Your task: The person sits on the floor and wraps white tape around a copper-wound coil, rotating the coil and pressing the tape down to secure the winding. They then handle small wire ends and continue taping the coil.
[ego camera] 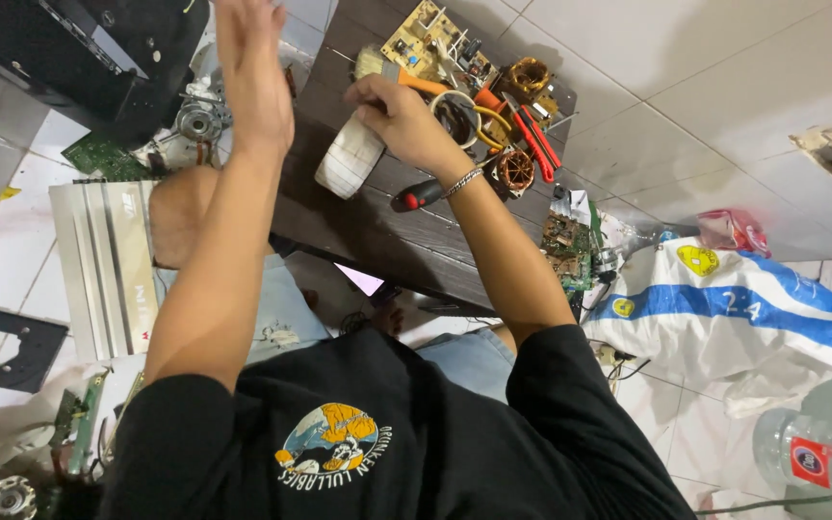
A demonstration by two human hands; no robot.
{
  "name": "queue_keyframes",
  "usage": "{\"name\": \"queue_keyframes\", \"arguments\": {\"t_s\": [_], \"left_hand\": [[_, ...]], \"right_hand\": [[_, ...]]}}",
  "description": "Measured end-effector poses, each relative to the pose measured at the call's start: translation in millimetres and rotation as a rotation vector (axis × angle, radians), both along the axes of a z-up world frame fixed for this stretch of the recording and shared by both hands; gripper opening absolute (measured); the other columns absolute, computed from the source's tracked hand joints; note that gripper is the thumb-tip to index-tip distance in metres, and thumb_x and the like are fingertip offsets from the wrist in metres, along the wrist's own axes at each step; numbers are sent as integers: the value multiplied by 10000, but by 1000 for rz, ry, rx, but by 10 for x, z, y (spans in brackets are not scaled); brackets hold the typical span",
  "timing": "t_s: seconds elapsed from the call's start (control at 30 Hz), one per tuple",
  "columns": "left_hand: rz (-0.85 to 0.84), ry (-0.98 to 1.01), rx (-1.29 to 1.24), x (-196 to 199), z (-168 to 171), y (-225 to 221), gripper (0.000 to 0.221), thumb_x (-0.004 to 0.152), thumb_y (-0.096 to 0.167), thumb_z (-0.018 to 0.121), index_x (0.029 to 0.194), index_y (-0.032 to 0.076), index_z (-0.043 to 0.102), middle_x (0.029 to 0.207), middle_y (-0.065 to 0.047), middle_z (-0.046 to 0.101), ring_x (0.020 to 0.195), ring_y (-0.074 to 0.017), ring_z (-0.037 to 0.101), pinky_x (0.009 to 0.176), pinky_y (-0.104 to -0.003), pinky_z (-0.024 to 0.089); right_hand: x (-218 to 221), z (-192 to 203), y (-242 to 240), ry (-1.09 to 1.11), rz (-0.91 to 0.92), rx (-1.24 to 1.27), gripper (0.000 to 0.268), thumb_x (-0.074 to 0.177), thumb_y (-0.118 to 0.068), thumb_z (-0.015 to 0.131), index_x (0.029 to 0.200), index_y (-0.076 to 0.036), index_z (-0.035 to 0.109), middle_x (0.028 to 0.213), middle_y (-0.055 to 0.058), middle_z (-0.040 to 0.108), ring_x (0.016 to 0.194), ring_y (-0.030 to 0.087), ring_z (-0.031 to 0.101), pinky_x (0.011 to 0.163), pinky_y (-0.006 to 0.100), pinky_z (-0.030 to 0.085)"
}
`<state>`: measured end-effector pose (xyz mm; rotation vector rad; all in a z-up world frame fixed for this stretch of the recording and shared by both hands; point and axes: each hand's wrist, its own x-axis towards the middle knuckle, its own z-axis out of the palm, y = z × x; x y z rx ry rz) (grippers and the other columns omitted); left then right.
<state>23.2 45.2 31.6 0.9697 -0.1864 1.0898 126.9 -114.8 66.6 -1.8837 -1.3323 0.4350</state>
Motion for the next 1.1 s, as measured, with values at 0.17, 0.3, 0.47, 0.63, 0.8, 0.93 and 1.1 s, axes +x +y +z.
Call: {"name": "queue_keyframes", "arguments": {"t_s": [0.17,0.3,0.47,0.63,0.8,0.93,1.1], "left_hand": [[22,953,-160,-552,-1309,-686,622,1026,404,475,1448,-52,469,1522,-203,487,1405,-291,459,1150,-351,345],[-5,913,-244,-475,-817,-731,600,976,516,522,1260,3,646,1255,-77,682,1158,-165,601,1009,-268,442],[-71,543,-272,-392,-803,-757,389,986,131,437,1249,-10,686,1255,-86,699,1146,-166,610,1037,-263,430],[-53,526,-101,-434,-698,-795,526,841,-21,429,1331,-11,622,1314,-119,665,1196,-208,601,1058,-278,427],[174,676,124,-419,-569,-708,288,948,22,631,1228,20,697,1151,-65,711,977,-167,644,872,-263,496],[170,732,80,-402,-570,-590,202,977,123,693,1119,-8,751,1041,-42,761,894,-117,659,826,-224,511],[192,727,-11,-288,-467,-383,165,991,115,666,1044,6,778,863,-5,731,772,-79,620,745,-204,497]], "right_hand": [[2,24,61,67,-4,-80,172,942,-2,591,1092,-51,659,899,39,668,724,117,600,668,260,532],[-90,99,109,43,-35,-133,153,924,-28,616,1063,-48,677,872,42,700,694,120,639,651,262,548],[-123,160,110,147,-29,-103,129,940,35,619,1056,-17,645,858,33,655,608,80,574,561,230,503],[-78,136,46,78,-60,-67,126,914,30,640,1025,-27,661,849,15,650,645,85,573,594,232,505],[98,43,34,49,-42,-59,128,902,19,664,1019,-27,683,829,19,645,702,89,572,631,223,501],[131,24,22,84,7,-37,139,908,31,676,1034,-21,699,811,6,622,677,83,549,611,214,469],[128,25,20,155,33,-44,199,887,56,690,1076,-6,698,866,25,658,763,98,605,684,212,517]]}}
